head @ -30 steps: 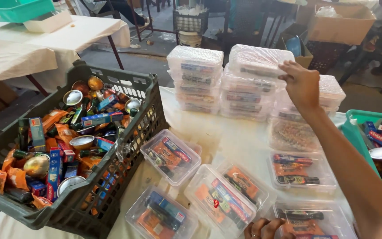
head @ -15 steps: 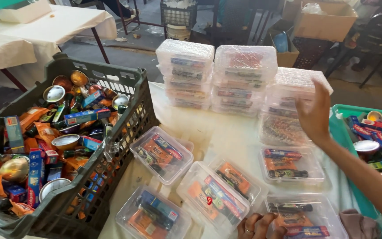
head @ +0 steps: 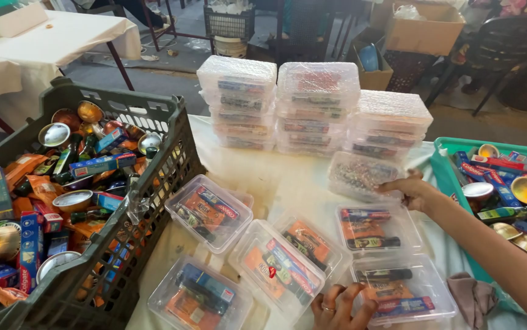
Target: The person stacks small plastic containers filled with items on a table. They then pick up small boxes from a crate and wipe them with a cloth before placing them on the table.
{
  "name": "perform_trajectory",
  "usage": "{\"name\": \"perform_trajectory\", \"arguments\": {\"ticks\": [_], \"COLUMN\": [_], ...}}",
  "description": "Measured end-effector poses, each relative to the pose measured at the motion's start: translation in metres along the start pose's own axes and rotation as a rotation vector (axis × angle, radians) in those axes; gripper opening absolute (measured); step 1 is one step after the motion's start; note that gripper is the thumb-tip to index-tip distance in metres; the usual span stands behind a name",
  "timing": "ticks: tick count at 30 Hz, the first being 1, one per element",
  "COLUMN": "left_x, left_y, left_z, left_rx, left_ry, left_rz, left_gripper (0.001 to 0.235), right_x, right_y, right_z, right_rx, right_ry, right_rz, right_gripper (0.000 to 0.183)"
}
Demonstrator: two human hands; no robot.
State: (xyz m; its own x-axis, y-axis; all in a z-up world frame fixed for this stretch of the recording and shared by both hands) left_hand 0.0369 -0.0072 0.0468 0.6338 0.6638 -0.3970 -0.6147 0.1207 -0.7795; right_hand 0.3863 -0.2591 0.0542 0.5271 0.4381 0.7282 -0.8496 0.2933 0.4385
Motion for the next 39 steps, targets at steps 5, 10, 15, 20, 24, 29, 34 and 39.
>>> {"name": "perform_trajectory", "arguments": {"ticks": [5, 10, 15, 20, 24, 29, 34, 39], "left_x": [0.001, 0.003, 0.007, 0.009, 0.013, 0.013, 0.004, -0.001], "left_y": [0.003, 0.009, 0.015, 0.015, 0.025, 0.024, 0.009, 0.005], "left_z": [-0.003, -0.007, -0.02, -0.022, -0.032, -0.034, -0.013, -0.001], "left_rx": [0.069, 0.037, 0.073, 0.03, 0.0, 0.002, 0.072, 0.102], "left_ry": [0.092, 0.09, 0.125, 0.053, 0.024, 0.008, 0.077, 0.051], "left_rz": [0.044, 0.061, 0.104, 0.075, 0.054, 0.056, 0.104, 0.055], "left_gripper": [0.018, 0.016, 0.017, 0.016, 0.013, 0.015, 0.013, 0.008], "right_x": [0.054, 0.125, 0.164, 0.17, 0.176, 0.174, 0.184, 0.161], "right_y": [0.077, 0.103, 0.051, -0.034, -0.043, -0.045, 0.03, 0.158], "right_z": [0.026, 0.079, 0.135, 0.143, 0.133, 0.128, 0.13, 0.0], "right_rx": [-0.007, -0.059, -0.176, -0.415, -0.426, -0.556, -1.155, -0.384], "right_ry": [0.067, -0.281, -0.851, -0.698, -0.631, -0.367, 0.753, 1.379], "right_rz": [0.415, 0.781, 0.852, 0.457, 0.376, 0.319, 0.335, 1.451], "right_gripper": [0.11, 0.07, 0.036, 0.041, 0.037, 0.042, 0.043, 0.05]}}
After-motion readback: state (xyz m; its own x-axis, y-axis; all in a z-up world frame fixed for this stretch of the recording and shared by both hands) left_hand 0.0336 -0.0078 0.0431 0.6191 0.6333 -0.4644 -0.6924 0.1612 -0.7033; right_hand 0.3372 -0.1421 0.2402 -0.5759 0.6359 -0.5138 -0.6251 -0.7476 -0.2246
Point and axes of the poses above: each hand's wrist, its own y-axis away from the middle knuckle, its own z-axis out of the back of the hand, x = y × z, the point moved 6 cm from there along -y, towards the middle knuckle, and after that the axes turned 12 degrees about y, right-handed, at the moved point
